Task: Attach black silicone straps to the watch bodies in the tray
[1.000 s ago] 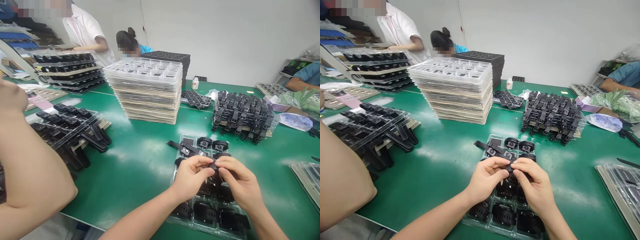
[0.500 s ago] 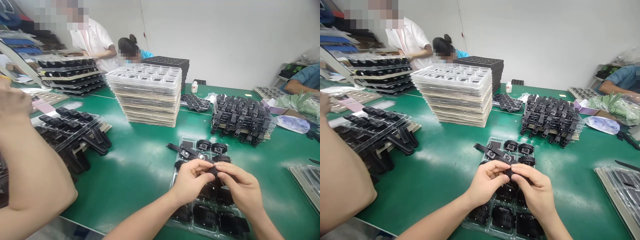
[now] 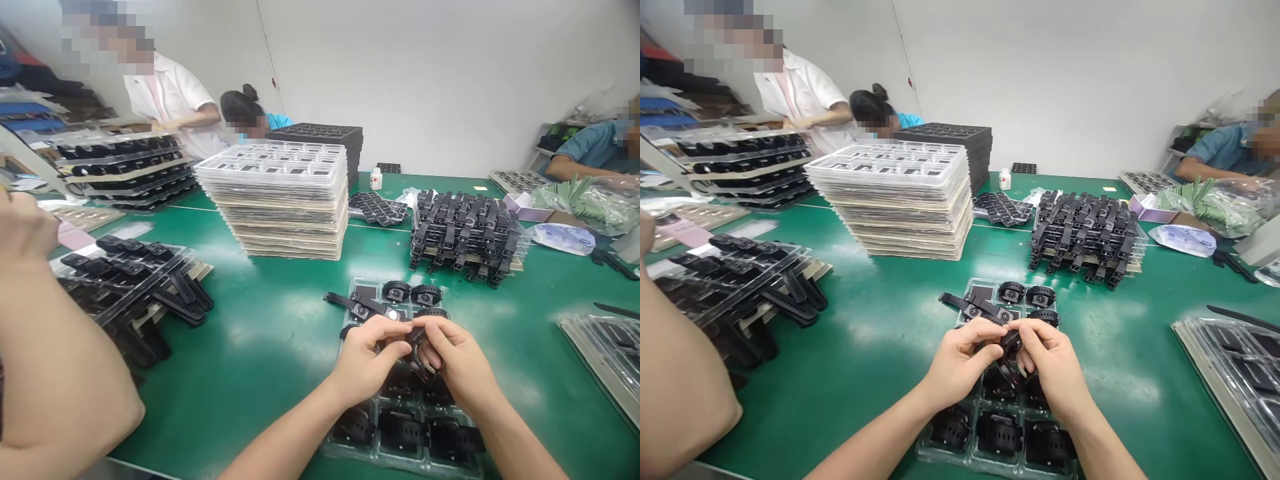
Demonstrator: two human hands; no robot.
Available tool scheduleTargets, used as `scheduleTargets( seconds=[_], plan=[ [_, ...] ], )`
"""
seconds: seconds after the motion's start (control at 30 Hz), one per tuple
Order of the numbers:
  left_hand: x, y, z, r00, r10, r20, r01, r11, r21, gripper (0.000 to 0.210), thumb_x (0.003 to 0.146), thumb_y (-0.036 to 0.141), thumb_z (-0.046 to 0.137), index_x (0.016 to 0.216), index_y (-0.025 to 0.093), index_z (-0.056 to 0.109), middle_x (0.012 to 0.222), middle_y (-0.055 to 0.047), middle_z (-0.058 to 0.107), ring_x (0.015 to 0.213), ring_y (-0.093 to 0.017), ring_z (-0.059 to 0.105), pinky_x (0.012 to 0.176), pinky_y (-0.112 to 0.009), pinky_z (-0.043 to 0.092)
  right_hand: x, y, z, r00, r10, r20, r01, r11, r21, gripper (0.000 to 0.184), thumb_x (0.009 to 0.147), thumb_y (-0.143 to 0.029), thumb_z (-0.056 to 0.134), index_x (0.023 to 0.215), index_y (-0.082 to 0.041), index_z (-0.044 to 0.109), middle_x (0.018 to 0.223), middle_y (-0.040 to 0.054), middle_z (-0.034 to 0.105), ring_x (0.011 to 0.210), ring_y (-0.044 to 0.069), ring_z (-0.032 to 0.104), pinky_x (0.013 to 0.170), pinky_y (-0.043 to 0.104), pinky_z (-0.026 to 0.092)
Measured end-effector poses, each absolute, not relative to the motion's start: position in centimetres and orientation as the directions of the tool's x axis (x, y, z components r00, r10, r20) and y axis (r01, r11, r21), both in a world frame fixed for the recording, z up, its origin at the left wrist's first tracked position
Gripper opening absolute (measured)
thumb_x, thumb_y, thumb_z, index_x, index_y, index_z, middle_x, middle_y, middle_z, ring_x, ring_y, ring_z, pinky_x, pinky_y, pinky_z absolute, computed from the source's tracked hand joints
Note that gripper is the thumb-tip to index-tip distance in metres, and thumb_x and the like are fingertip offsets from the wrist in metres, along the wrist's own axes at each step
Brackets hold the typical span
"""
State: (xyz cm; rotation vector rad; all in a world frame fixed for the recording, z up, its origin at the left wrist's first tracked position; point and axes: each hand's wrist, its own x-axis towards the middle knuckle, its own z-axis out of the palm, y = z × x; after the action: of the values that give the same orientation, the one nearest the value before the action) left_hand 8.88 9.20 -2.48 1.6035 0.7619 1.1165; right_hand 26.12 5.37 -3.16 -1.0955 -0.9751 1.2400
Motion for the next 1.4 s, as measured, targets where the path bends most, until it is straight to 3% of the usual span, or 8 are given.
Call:
scheduleTargets(
  seconds=[0.13, 0.27, 0.67, 0.8, 0.9, 1.03, 1.17, 1.4],
  plan=[
    [8.4, 9.8, -3.4, 0.375, 0.563, 0.737, 0.219, -0.826, 0.52, 0.027, 0.093, 0.01, 0.058, 0.108, 0.021, 0.078, 0.088, -0.01, 0.077, 0.082, -0.023, 0.065, 0.079, -0.037, 0.056, 26.0, 5.0, -2.8, 0.062, 0.997, -0.038, -0.143, -0.029, -0.989, 0.028, 0.083, -0.045, 0.08, 0.096, -0.021, 0.074, 0.058, -0.0047, 0.056, 0.051, 0.013, 0.048, 0.051, 0.025, 0.041],
    [8.2, 9.5, -3.6, 0.491, 0.346, 0.799, 0.362, -0.916, 0.174, 0.034, 0.094, 0.003, 0.051, 0.118, 0.013, 0.073, 0.095, -0.016, 0.076, 0.088, -0.026, 0.065, 0.078, -0.039, 0.057, 25.9, 4.9, -2.4, 0.135, 0.991, 0.014, 0.07, 0.004, -0.998, 0.022, 0.073, -0.033, 0.085, 0.089, -0.023, 0.075, 0.089, 0.0017, 0.074, 0.078, 0.02, 0.065, 0.073, 0.031, 0.052],
    [8.5, 9.8, -2.5, 0.466, 0.137, 0.874, 0.328, -0.944, -0.028, 0.013, 0.09, 0.002, 0.062, 0.097, 0.012, 0.066, 0.076, -0.006, 0.07, 0.069, -0.019, 0.065, 0.059, -0.033, 0.058, 26.5, 4.5, -1.6, 0.176, 0.984, 0.042, 0.122, 0.021, -0.992, 0.019, 0.076, -0.038, 0.081, 0.086, -0.023, 0.077, 0.09, 0.004, 0.078, 0.083, 0.023, 0.07, 0.076, 0.031, 0.056],
    [7.7, 10.6, -1.9, 0.452, 0.178, 0.874, 0.283, -0.958, 0.049, 0.013, 0.091, 0.003, 0.06, 0.097, 0.013, 0.065, 0.081, -0.007, 0.073, 0.072, -0.018, 0.066, 0.067, -0.033, 0.058, 27.3, 4.9, -1.2, 0.202, 0.977, 0.071, 0.224, 0.024, -0.974, 0.023, 0.079, -0.043, 0.077, 0.091, -0.023, 0.077, 0.092, 0.0054, 0.079, 0.082, 0.025, 0.072, 0.074, 0.034, 0.057],
    [6.3, 12.0, -1.6, 0.226, 0.426, 0.876, 0.348, -0.875, 0.336, 0.013, 0.094, 0.011, 0.059, 0.09, 0.019, 0.067, 0.082, -0.003, 0.074, 0.077, -0.017, 0.066, 0.075, -0.033, 0.056, 27.6, 7.1, -0.1, 0.208, 0.959, 0.192, 0.46, 0.078, -0.885, 0.027, 0.085, -0.044, 0.07, 0.1, -0.023, 0.076, 0.1, 0.0066, 0.079, 0.087, 0.027, 0.073, 0.076, 0.038, 0.058],
    [4.5, 14.2, -2.0, -0.172, 0.627, 0.759, 0.385, -0.667, 0.638, 0.017, 0.1, 0.022, 0.053, 0.089, 0.02, 0.066, 0.085, -0.004, 0.07, 0.081, -0.018, 0.065, 0.075, -0.032, 0.053, 25.5, 12.9, 1.2, -0.048, 0.941, 0.335, 0.673, 0.278, -0.685, 0.016, 0.092, -0.031, 0.066, 0.102, -0.024, 0.077, 0.111, 0.004, 0.078, 0.102, 0.025, 0.071, 0.094, 0.038, 0.054],
    [3.9, 15.1, -2.6, -0.258, 0.691, 0.675, 0.327, -0.595, 0.734, 0.02, 0.101, 0.028, 0.051, 0.091, 0.02, 0.066, 0.085, -0.005, 0.069, 0.08, -0.018, 0.066, 0.072, -0.03, 0.053, 22.2, 19.1, 0.2, -0.308, 0.919, 0.247, 0.718, 0.394, -0.573, 0.009, 0.09, -0.017, 0.072, 0.094, -0.024, 0.077, 0.105, 0.0022, 0.078, 0.101, 0.021, 0.071, 0.096, 0.035, 0.054],
    [4.0, 14.7, -2.4, -0.274, 0.736, 0.619, 0.248, -0.568, 0.785, 0.023, 0.1, 0.033, 0.053, 0.089, 0.02, 0.067, 0.085, -0.004, 0.068, 0.079, -0.018, 0.065, 0.073, -0.03, 0.053, 21.0, 21.7, -2.2, -0.462, 0.886, 0.033, 0.818, 0.44, -0.37, 0.017, 0.098, -0.029, 0.069, 0.109, -0.017, 0.07, 0.116, 0.0073, 0.07, 0.104, 0.023, 0.068, 0.094, 0.045, 0.055]
  ],
)
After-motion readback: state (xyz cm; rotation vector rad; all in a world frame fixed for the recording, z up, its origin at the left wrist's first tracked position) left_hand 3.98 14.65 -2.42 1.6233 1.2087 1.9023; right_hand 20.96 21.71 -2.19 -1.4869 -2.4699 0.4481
